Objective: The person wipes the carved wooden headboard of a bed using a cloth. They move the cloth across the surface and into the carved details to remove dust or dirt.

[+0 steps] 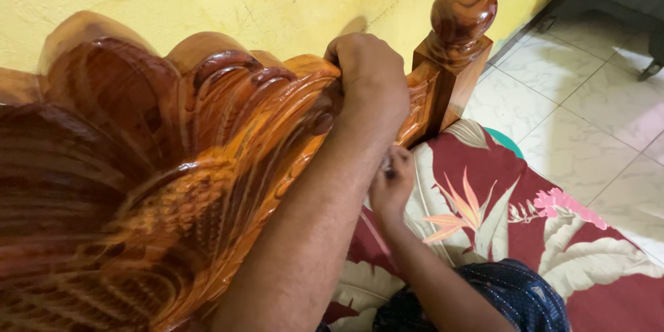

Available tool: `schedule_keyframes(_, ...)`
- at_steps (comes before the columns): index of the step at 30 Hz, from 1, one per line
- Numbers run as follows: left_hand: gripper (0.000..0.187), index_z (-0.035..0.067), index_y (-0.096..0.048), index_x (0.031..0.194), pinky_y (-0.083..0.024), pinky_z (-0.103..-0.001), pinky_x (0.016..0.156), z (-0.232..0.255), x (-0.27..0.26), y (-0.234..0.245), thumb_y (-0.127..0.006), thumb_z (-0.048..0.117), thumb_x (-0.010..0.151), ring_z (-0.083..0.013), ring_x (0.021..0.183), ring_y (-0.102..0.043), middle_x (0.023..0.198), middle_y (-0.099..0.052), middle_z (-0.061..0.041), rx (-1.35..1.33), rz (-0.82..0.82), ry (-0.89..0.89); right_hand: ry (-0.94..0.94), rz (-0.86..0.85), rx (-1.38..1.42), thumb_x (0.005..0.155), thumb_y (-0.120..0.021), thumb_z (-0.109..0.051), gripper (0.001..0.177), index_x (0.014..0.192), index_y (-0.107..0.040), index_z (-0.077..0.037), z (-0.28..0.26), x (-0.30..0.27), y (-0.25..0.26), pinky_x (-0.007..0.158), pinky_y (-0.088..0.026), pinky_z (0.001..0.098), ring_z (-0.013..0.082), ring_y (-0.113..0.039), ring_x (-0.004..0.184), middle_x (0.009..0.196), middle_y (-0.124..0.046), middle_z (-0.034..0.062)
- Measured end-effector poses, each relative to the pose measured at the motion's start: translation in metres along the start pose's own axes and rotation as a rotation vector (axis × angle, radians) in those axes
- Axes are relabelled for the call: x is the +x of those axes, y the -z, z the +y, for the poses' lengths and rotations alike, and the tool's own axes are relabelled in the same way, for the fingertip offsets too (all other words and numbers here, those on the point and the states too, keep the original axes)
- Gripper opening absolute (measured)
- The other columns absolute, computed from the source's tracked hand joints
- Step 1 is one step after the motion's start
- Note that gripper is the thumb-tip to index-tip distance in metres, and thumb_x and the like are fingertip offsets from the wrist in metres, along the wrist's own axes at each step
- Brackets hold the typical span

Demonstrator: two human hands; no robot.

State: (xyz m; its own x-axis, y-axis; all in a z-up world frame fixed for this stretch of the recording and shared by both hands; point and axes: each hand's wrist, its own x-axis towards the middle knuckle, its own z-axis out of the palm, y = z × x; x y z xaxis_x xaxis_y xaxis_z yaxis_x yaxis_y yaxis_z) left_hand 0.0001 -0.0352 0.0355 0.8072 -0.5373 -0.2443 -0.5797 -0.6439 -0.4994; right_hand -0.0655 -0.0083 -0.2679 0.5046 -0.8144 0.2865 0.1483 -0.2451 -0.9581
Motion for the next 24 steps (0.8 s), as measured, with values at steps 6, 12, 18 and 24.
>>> schedule_keyframes(6,0.029,0.018,-0.075,0.119,-0.056,-0.047,0.065,-0.005,-0.002,0.004,-0.072,0.021,0.09,-0.0231,0.095,-0.073,0.109,-0.075,-0.004,-0.058,0.001,-0.004,-0.088,-0.161,0.175,0.09,-0.066,0.0,0.04,0.13,-0.062,0.0,-0.034,-0.024,0.002,0.083,-0.052,0.0323,0.0227,-0.056,0.104,0.121,-0.048,0.0152)
schedule_keyframes(12,0.032,0.019,-0.075,0.12,-0.056,-0.046,0.067,-0.003,-0.003,-0.004,-0.074,0.02,0.089,-0.0226,0.099,-0.072,0.113,-0.075,-0.002,-0.051,0.036,-0.009,-0.17,0.022,0.175,0.094,-0.056,0.005,0.037,0.131,-0.06,0.0,-0.012,0.003,0.003,0.093,-0.052,0.0294,0.0171,-0.064,0.105,0.115,-0.065,0.0067)
schedule_keyframes(18,0.03,0.022,-0.075,0.121,-0.057,-0.043,0.066,-0.002,0.006,-0.004,-0.072,0.019,0.091,-0.0223,0.104,-0.072,0.115,-0.075,-0.001,-0.096,0.026,-0.016,-0.213,-0.151,0.541,0.096,-0.06,0.007,0.04,0.135,-0.054,0.0,-0.013,-0.024,-0.013,0.095,-0.049,0.0279,0.015,-0.058,0.104,0.109,-0.059,0.0077)
schedule_keyframes(24,0.03,0.021,-0.075,0.119,-0.055,-0.041,0.069,-0.002,0.002,-0.006,-0.074,0.021,0.089,-0.0232,0.103,-0.072,0.111,-0.075,0.0,-0.03,0.026,-0.015,-0.567,0.029,0.398,0.096,-0.058,0.002,0.038,0.134,-0.057,-0.001,-0.001,0.005,-0.004,0.083,-0.048,0.0372,0.0229,-0.061,0.099,0.111,-0.066,0.01)
